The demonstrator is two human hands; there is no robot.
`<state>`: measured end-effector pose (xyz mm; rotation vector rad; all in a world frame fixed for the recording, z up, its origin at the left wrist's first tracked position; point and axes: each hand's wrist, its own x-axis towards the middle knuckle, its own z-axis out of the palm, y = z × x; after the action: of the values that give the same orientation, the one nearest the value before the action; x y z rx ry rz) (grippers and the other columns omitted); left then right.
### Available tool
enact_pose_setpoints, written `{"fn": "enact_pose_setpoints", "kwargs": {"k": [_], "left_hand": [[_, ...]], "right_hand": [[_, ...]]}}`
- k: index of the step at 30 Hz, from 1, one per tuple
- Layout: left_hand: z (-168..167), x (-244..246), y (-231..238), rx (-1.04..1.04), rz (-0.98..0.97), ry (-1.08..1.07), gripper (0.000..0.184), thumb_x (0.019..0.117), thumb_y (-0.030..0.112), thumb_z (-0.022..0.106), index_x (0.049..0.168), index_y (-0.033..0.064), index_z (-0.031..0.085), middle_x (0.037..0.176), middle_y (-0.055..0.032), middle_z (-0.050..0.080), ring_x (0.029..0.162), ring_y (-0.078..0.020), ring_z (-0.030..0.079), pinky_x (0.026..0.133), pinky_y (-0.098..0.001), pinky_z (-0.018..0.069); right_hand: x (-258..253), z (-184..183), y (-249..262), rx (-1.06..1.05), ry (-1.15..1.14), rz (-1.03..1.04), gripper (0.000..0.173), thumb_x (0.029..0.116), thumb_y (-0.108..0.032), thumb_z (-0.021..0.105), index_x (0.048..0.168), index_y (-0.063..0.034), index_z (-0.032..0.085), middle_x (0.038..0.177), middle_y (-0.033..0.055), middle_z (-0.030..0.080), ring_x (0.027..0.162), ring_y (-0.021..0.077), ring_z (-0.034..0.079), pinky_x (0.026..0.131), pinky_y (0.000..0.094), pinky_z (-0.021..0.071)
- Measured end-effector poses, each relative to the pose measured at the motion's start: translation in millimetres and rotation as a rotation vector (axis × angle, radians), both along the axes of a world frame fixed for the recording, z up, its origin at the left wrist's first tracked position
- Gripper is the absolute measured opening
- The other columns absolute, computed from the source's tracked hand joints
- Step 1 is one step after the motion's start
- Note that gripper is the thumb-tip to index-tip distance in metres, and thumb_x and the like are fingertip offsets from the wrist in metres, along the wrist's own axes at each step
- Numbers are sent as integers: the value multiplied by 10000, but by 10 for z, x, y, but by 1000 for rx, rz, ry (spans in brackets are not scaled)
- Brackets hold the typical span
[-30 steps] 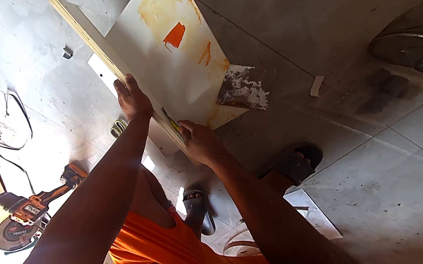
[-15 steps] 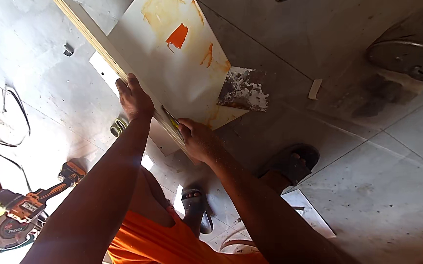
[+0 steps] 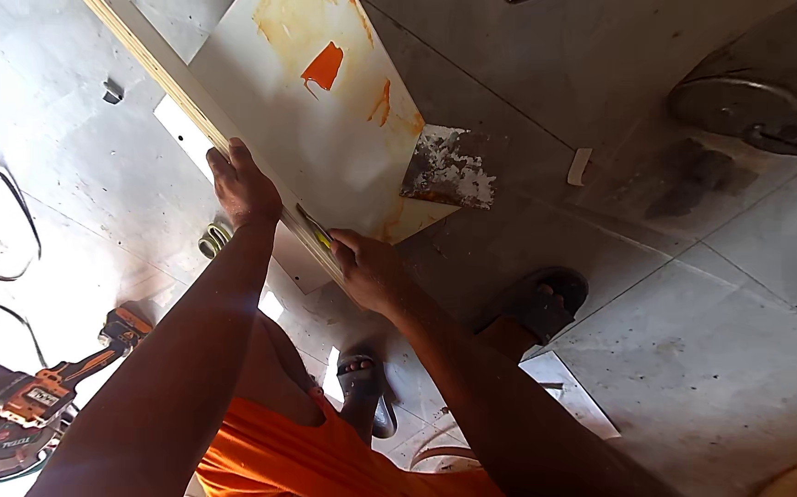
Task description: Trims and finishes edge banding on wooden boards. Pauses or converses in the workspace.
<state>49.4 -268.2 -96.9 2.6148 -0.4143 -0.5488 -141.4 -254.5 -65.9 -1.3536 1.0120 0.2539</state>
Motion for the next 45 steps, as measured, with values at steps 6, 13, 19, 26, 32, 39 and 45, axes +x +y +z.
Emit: {"fn": "enact_pose_setpoints", "kwargs": {"k": [6, 13, 19, 26, 32, 39, 45], "left_hand": [[-19, 15, 11, 2, -17, -10, 483, 1119, 376, 301, 1410, 44, 497, 1378, -144, 594, 1298, -189, 559, 1089, -417, 435], [10, 1, -4, 25, -13, -9, 473, 1121, 372, 307, 1413, 49, 494, 1361, -151, 606, 1289, -208, 568, 1081, -435, 437], [4, 3, -3, 17, -13, -10, 495, 1119, 386, 303, 1421, 40, 488, 1385, -158, 594, 1306, -202, 557, 1100, -435, 422], [1, 15, -2, 18, -16, 0, 484, 1121, 380, 296, 1420, 54, 493, 1377, -138, 596, 1301, -189, 555, 1092, -421, 425], [26, 5, -6, 6, -20, 1, 478, 1122, 378, 308, 1394, 38, 506, 1315, -160, 627, 1250, -224, 593, 1063, -454, 450], [15, 9, 0, -12, -15, -9, 445, 1121, 374, 322, 1356, 57, 527, 1268, -132, 643, 1202, -192, 612, 1035, -433, 468], [23, 11, -24, 42, -20, -24, 454, 1111, 389, 353, 1359, 55, 534, 1271, -147, 648, 1222, -224, 609, 1038, -463, 460]], "right_hand": [[-23, -75, 57, 3, -4, -20, 391, 1136, -269, 389, 1436, -125, 595, 1112, 161, 726, 995, 303, 706, 852, 500, 561], [-470, 20, 204, 94, 85, 62, 414, 1133, -280, 382, 1464, -131, 583, 1225, 145, 705, 1114, 262, 678, 984, 452, 516], [-36, 16, 19, -3, 9, 22, 395, 1135, -264, 387, 1448, -132, 588, 1138, 157, 725, 1021, 302, 703, 879, 506, 552], [-318, -59, 201, 51, 76, 43, 404, 1134, -284, 392, 1465, -145, 578, 1170, 149, 714, 1044, 292, 693, 919, 497, 540], [-440, 121, 133, 66, 91, 78, 422, 1135, -283, 382, 1478, -125, 570, 1192, 151, 714, 1081, 269, 684, 971, 455, 518], [-207, -36, 99, 24, 50, 48, 403, 1136, -277, 386, 1457, -127, 578, 1168, 144, 711, 1041, 282, 690, 911, 498, 540], [-638, 104, 227, 132, 145, 89, 429, 1139, -289, 362, 1483, -128, 561, 1167, 137, 703, 1036, 218, 663, 951, 400, 505]]}}
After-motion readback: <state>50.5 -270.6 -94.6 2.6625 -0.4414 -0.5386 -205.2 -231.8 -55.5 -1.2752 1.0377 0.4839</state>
